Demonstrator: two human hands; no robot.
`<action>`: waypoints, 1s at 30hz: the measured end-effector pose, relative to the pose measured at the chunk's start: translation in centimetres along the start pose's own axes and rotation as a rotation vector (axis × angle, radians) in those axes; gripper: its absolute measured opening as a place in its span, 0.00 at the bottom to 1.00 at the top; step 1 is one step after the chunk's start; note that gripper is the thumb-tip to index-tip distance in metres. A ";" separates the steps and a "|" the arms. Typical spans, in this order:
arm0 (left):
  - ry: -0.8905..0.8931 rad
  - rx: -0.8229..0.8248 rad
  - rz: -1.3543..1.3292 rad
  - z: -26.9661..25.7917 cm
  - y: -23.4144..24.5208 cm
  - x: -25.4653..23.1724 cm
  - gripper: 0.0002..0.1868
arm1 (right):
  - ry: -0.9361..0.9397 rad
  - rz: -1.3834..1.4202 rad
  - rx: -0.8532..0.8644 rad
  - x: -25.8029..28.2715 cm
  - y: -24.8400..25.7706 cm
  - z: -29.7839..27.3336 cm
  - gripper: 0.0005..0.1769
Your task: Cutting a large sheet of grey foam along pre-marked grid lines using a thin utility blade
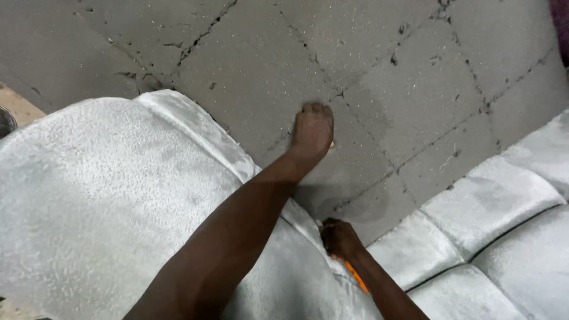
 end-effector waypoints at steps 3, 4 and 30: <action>0.057 0.235 0.107 0.6 0.9 -0.3 0.28 | 0.452 -0.300 -0.143 -0.4 -0.2 2.7 0.14; 0.011 0.211 0.108 0.3 -1.0 0.1 0.28 | 0.444 -0.296 -0.196 -1.8 -1.6 4.6 0.14; -0.022 0.255 -0.026 2.4 -4.6 3.5 0.12 | -0.068 -0.017 -1.065 -3.7 52.8 -6.0 0.25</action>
Point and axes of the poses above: each hand's wrist, its own z-axis towards the middle knuckle, its own y-axis out of the back of the hand, x = y × z, the point moved 5 cm from there along z, towards the middle knuckle, and after that the axes turned 5 degrees about y, right-handed, at the moved point
